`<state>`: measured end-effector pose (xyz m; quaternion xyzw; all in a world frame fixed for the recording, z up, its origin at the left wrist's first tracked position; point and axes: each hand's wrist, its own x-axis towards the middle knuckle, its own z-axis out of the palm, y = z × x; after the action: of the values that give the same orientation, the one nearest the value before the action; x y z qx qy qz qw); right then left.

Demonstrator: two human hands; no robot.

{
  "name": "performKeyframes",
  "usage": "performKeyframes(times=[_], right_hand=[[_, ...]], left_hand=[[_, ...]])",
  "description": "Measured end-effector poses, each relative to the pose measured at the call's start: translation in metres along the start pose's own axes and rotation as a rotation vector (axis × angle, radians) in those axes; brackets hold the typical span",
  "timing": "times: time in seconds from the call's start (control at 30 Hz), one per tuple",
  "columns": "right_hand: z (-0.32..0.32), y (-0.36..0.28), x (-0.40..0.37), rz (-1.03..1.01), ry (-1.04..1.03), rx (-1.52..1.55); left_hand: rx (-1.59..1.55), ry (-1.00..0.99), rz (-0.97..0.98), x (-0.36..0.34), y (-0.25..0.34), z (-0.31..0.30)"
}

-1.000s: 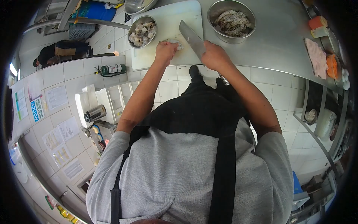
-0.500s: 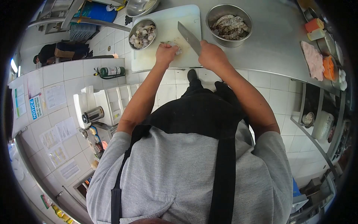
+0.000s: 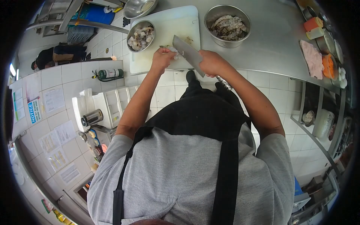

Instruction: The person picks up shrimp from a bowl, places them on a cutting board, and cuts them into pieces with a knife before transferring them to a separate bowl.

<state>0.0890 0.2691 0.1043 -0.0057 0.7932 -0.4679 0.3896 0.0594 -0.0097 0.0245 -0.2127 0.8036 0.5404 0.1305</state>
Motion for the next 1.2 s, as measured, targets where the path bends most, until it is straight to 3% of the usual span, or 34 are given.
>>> performKeyframes(times=[0.23, 0.43, 0.5, 0.53, 0.67, 0.73, 0.77, 0.83, 0.97, 1.1, 1.17, 1.2], right_hand=[[0.002, 0.012, 0.004, -0.022, -0.066, 0.062], [0.012, 0.020, 0.018, -0.019, 0.033, 0.059], [0.008, 0.023, 0.020, -0.239, 0.275, -0.316], [0.007, 0.022, 0.018, -0.256, 0.317, -0.369], [0.004, 0.005, 0.003, -0.288, 0.293, -0.385], [0.001, -0.011, -0.008, -0.093, 0.100, -0.239], [0.000, -0.005, 0.002, -0.093, 0.101, -0.239], [-0.006, 0.004, 0.022, -0.310, 0.266, -0.501], [-0.023, -0.024, 0.013, -0.260, 0.375, -0.578], [-0.010, -0.032, 0.002, -0.290, 0.337, -0.576], [-0.007, -0.036, 0.002, -0.181, 0.132, -0.692], [-0.011, -0.036, 0.005, -0.202, 0.127, -0.690]], left_hand=[[-0.047, 0.018, -0.003, 0.000, -0.002, 0.004], [0.029, 0.051, -0.018, 0.002, -0.003, 0.002], [0.031, 0.059, -0.012, 0.002, -0.003, 0.003], [0.031, 0.058, -0.013, 0.002, -0.004, 0.003], [0.057, 0.064, -0.001, 0.005, -0.006, 0.005], [0.042, 0.057, 0.025, 0.006, -0.007, 0.004], [0.064, 0.051, 0.028, 0.007, -0.007, 0.003], [0.083, 0.045, 0.028, 0.004, -0.006, 0.003], [0.088, 0.022, 0.023, -0.004, 0.001, -0.001], [0.018, -0.011, 0.018, -0.016, 0.010, -0.003], [0.026, -0.026, 0.025, -0.014, 0.007, -0.003], [0.033, -0.036, 0.031, -0.013, 0.007, -0.005]])
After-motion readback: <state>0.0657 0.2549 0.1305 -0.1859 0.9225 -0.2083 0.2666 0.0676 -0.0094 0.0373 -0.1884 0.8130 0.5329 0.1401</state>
